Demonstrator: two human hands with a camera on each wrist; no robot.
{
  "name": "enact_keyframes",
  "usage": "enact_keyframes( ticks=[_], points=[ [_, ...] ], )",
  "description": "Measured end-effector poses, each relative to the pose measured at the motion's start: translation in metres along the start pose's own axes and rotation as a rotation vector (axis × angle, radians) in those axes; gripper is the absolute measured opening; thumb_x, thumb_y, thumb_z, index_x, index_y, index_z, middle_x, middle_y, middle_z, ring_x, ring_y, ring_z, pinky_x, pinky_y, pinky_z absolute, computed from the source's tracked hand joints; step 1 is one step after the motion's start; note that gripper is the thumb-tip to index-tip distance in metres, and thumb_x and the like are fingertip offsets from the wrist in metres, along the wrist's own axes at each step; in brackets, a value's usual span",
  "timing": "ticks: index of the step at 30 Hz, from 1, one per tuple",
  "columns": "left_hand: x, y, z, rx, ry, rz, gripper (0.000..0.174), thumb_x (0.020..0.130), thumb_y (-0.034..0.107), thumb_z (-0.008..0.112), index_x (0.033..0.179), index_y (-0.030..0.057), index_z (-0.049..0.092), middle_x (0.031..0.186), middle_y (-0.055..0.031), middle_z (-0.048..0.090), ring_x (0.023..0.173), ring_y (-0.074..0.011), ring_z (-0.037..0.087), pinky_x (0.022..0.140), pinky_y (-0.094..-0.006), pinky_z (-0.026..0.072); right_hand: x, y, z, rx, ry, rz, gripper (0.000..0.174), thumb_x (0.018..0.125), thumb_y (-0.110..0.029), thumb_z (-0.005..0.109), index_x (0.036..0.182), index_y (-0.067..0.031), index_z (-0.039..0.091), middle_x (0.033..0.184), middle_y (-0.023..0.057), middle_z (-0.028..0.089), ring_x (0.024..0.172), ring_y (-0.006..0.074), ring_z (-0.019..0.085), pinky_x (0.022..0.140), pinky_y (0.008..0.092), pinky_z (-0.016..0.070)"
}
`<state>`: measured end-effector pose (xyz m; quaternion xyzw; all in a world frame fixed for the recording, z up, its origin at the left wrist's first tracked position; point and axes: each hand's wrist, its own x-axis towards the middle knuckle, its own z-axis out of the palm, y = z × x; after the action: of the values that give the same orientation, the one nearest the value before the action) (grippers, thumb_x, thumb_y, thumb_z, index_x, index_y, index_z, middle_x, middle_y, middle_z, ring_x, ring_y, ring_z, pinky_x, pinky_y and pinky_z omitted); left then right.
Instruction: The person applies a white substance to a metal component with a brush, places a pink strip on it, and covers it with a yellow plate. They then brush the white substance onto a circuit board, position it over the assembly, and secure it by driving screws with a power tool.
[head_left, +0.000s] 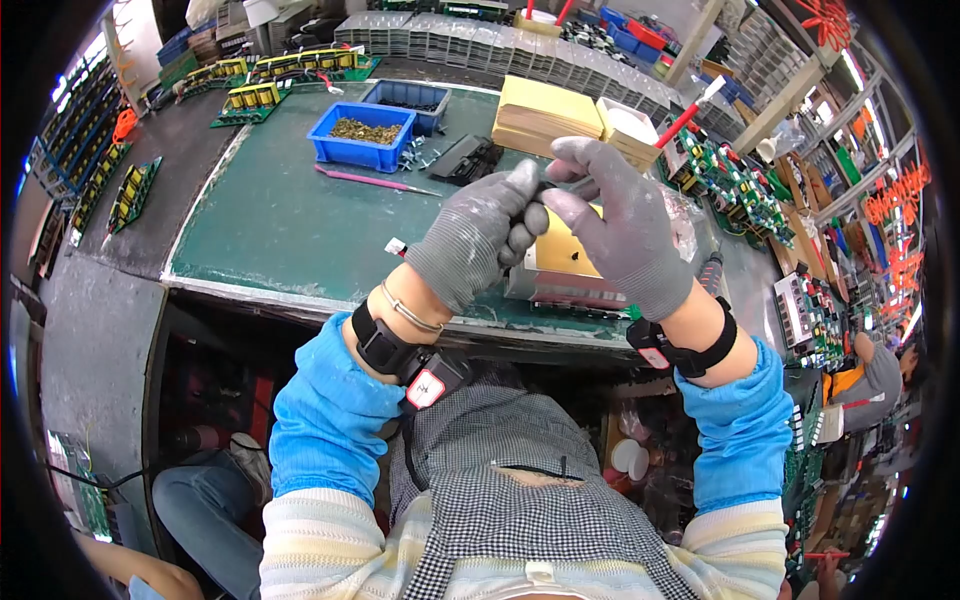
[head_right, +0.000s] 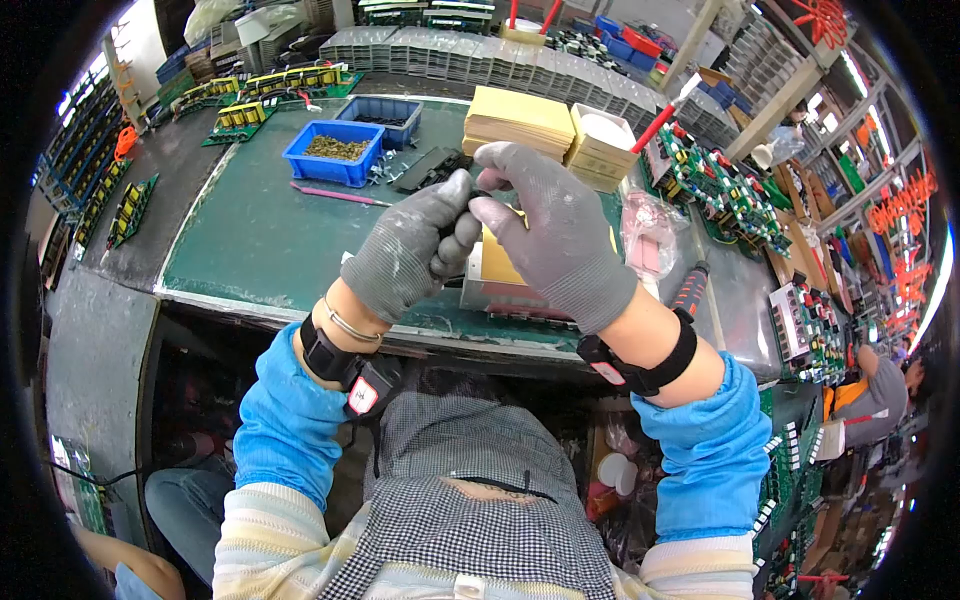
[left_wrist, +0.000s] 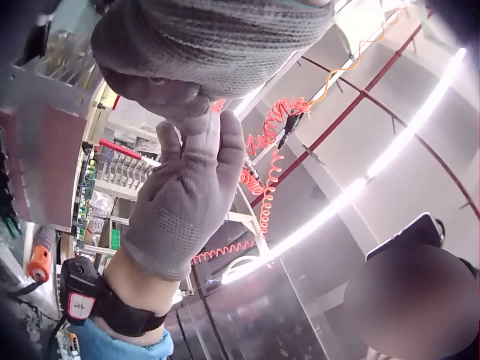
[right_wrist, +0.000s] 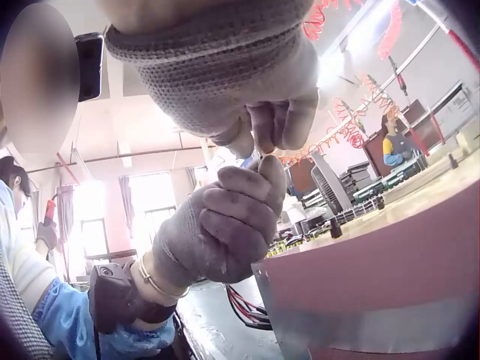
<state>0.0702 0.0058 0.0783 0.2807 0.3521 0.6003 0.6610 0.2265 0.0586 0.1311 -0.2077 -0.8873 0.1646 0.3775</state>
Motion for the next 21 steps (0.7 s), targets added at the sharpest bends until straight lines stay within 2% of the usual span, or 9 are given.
enact_keyframes(
  ticks=[3, 5, 6, 7, 9, 10, 13, 14, 21],
  points=[
    [-0.002, -0.001, -0.004, 0.098, -0.032, 0.018, 0.032, 0.103, 0.040, 0.049, 0.095, 0.0105, 0.059, 0.065, 0.0058, 0.051, 0.046, -0.0019, 0.041, 0.040, -0.0153, 0.0321, 0.000, 0.005, 0.003, 0.043, -0.004, 0.051, 0.026, 0.086, -0.007, 0.067, 0.111, -0.0033, 0.061, 0.092, 0.0128, 0.068, 0.088, 0.0249, 0.069, 0.078, 0.0336, 0.0536],
    [-0.002, -0.001, -0.008, 0.132, -0.059, 0.002, 0.034, 0.103, 0.042, 0.048, 0.097, 0.0100, 0.060, 0.065, 0.0051, 0.051, 0.046, -0.0019, 0.039, 0.041, -0.0154, 0.0320, -0.003, 0.004, -0.004, 0.112, -0.016, 0.160, 0.025, 0.086, -0.008, 0.067, 0.110, -0.0033, 0.061, 0.092, 0.0120, 0.068, 0.087, 0.0228, 0.068, 0.078, 0.0330, 0.0534],
    [0.002, 0.005, -0.005, 0.084, 0.053, -0.012, 0.039, 0.104, 0.042, 0.046, 0.106, 0.0067, 0.062, 0.069, 0.0040, 0.053, 0.047, -0.0030, 0.041, 0.041, -0.0163, 0.0340, -0.005, 0.003, -0.009, 0.145, -0.021, 0.217, 0.025, 0.086, -0.009, 0.067, 0.110, -0.0034, 0.062, 0.092, 0.0116, 0.068, 0.087, 0.0217, 0.068, 0.078, 0.0327, 0.0534],
    [0.003, 0.008, -0.013, -0.063, 0.065, -0.020, 0.034, 0.103, 0.034, 0.050, 0.115, 0.0041, 0.062, 0.074, 0.0022, 0.056, 0.052, -0.0049, 0.046, 0.045, -0.0173, 0.0399, -0.009, 0.003, -0.018, 0.082, -0.063, 0.237, 0.025, 0.086, -0.010, 0.067, 0.109, -0.0033, 0.062, 0.091, 0.0111, 0.068, 0.086, 0.0208, 0.068, 0.077, 0.0324, 0.0533],
    [0.010, 0.004, -0.030, -0.179, 0.239, 0.155, 0.025, 0.100, 0.022, 0.057, 0.115, 0.0025, 0.060, 0.078, 0.0002, 0.057, 0.065, -0.0084, 0.055, 0.057, -0.0205, 0.0496, -0.019, 0.006, -0.040, -0.046, -0.146, 0.275, 0.024, 0.086, -0.011, 0.066, 0.109, -0.0033, 0.062, 0.090, 0.0101, 0.068, 0.085, 0.0190, 0.068, 0.076, 0.0317, 0.0532],
    [0.012, -0.004, -0.046, -0.307, 0.219, 0.271, 0.021, 0.096, 0.006, 0.056, 0.115, -0.0025, 0.057, 0.095, -0.0076, 0.061, 0.085, -0.0158, 0.062, 0.078, -0.0261, 0.0564, -0.028, 0.015, -0.047, -0.096, -0.172, 0.289, 0.022, 0.086, -0.012, 0.064, 0.107, -0.0030, 0.063, 0.089, 0.0097, 0.068, 0.084, 0.0189, 0.067, 0.075, 0.0312, 0.0530],
    [0.020, -0.014, -0.069, -0.366, 0.297, 0.344, 0.022, 0.093, -0.005, 0.047, 0.113, -0.0088, 0.054, 0.114, -0.0167, 0.057, 0.098, -0.0246, 0.061, 0.093, -0.0331, 0.0556, -0.059, 0.046, -0.059, -0.148, -0.219, 0.406, 0.021, 0.085, -0.011, 0.065, 0.105, -0.0029, 0.064, 0.087, 0.0094, 0.068, 0.083, 0.0186, 0.067, 0.075, 0.0310, 0.0527],
    [0.021, -0.014, -0.067, -0.360, 0.339, 0.353, 0.026, 0.089, -0.012, 0.040, 0.113, -0.0129, 0.051, 0.126, -0.0236, 0.051, 0.108, -0.0315, 0.059, 0.103, -0.0375, 0.0520, -0.064, 0.047, -0.060, -0.119, -0.198, 0.435, 0.020, 0.084, -0.010, 0.066, 0.102, -0.0025, 0.064, 0.085, 0.0092, 0.068, 0.081, 0.0187, 0.067, 0.074, 0.0303, 0.0523],
    [0.016, -0.003, -0.058, -0.490, 0.316, 0.450, 0.024, 0.096, -0.010, 0.036, 0.117, -0.0150, 0.047, 0.121, -0.0280, 0.053, 0.118, -0.0390, 0.057, 0.107, -0.0413, 0.0516, -0.071, 0.050, -0.054, -0.132, -0.142, 0.407, 0.020, 0.083, -0.010, 0.067, 0.100, -0.0018, 0.063, 0.083, 0.0113, 0.067, 0.079, 0.0202, 0.068, 0.073, 0.0305, 0.0522]
  ],
)
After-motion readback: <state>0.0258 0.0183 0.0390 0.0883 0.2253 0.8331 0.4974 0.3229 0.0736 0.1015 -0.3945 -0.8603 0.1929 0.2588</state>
